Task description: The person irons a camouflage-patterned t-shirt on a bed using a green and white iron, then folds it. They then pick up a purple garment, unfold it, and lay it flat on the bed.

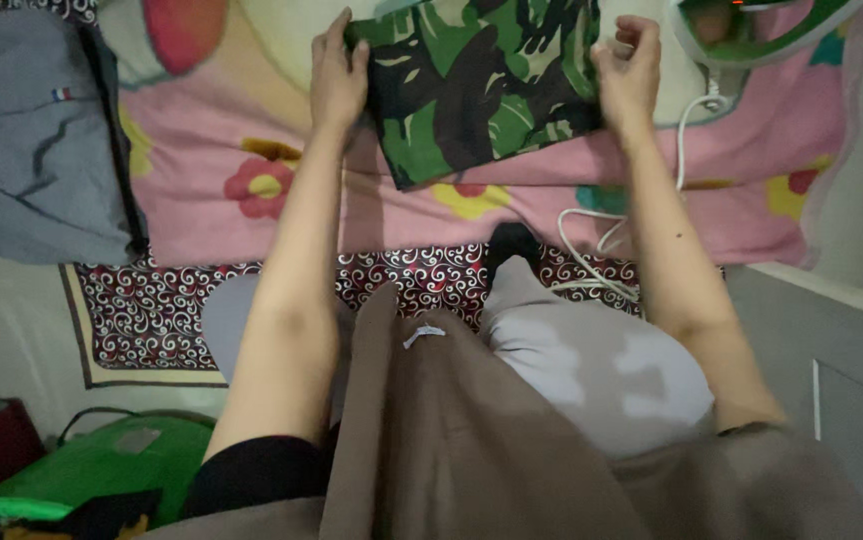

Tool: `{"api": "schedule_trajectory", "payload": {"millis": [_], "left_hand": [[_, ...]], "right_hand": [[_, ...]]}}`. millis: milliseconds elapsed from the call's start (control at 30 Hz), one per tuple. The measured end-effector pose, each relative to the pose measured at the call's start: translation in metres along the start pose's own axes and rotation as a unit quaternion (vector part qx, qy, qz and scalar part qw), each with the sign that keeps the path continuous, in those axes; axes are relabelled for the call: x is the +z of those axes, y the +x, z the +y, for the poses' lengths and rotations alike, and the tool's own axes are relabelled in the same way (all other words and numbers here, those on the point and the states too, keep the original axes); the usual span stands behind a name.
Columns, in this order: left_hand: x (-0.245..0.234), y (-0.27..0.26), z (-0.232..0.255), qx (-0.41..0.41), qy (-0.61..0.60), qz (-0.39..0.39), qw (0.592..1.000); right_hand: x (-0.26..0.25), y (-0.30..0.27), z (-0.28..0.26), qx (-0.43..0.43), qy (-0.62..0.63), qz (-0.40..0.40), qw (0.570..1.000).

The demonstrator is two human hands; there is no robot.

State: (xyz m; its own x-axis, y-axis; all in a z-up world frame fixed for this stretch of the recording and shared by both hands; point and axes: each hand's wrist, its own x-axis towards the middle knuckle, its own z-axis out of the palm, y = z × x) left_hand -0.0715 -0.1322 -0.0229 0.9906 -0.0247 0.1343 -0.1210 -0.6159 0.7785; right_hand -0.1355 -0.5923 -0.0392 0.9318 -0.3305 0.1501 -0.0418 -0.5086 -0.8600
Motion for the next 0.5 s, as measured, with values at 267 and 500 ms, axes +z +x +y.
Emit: {"api": "schedule_trajectory", "payload": {"millis": [267, 500], "left_hand": [[0.007, 0.035, -0.009, -0.016, 0.099, 0.02, 0.995], [0.016, -0.01, 0.063, 0.104, 0.139, 0.1, 0.98]], "right_hand": [[-0.056, -0.007, 0.089, 0.108, -0.036, 0.379, 0.918], [-0.098, 0.022, 0.12, 0.029, 0.056, 0.221, 0.973]]}}
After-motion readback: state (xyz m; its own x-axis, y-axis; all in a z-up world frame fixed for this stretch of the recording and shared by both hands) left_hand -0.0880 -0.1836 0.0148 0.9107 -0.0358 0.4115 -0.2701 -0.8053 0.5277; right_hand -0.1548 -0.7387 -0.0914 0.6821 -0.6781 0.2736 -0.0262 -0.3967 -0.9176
